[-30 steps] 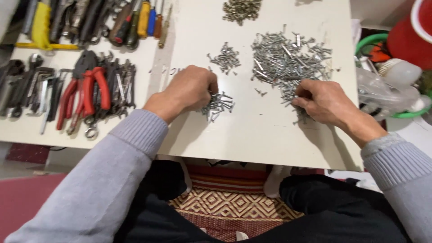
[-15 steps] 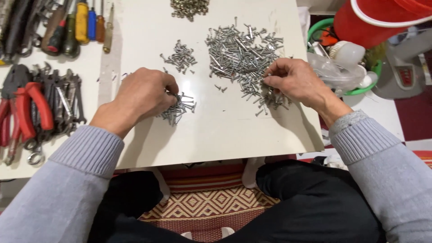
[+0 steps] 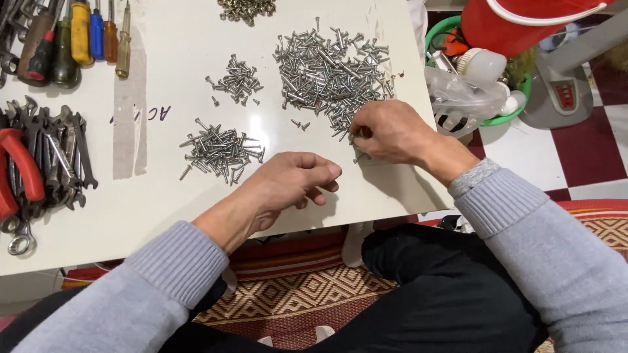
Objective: Sorting various types and sizes of screws from a large pile into smaller organized groups on a workbench.
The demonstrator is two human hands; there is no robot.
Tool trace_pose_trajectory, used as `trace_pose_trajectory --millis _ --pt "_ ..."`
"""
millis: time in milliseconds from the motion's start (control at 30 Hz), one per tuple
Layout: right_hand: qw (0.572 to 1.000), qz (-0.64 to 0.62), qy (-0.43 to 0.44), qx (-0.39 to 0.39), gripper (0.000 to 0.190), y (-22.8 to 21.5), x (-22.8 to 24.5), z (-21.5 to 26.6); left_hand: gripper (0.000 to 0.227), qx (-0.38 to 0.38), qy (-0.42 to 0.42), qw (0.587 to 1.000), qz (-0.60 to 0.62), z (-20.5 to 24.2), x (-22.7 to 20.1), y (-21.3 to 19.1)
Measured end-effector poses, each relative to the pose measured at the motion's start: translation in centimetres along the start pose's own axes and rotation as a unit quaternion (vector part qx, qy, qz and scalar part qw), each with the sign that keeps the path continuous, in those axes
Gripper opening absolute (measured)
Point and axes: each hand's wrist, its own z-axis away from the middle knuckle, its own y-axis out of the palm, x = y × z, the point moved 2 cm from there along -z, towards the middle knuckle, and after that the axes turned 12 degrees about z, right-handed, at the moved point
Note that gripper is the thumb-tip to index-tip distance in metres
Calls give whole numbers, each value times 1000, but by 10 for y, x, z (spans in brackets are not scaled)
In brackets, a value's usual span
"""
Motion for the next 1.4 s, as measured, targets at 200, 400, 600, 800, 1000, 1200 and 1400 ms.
trace_pose_trajectory --millis 200,400,600,800,1000,1200,1400 --pt "996 74 -47 -22 9 8 1 2 41 -12 -7 999 35 -11 9 -4" --pt "988 129 -79 -43 7 12 5 1 41 -20 -6 997 69 -19 9 -8" --pt "990 114 -81 -34 10 9 5 -1 46 -30 -8 996 82 -19 6 -4" --pt "987 -149 -5 -56 22 -1 3 3 62 -71 14 992 105 -17 -2 -4" --pt "935 -351 -11 -44 12 -14 26 11 72 -30 41 977 208 -15 -10 3" --pt "914 -404 -13 -43 10 -18 40 10 67 11 65 966 251 -31 -1 -4" --pt "908 -414 -16 -67 15 -34 55 17 64 -1 66 956 286 -42 4 -12"
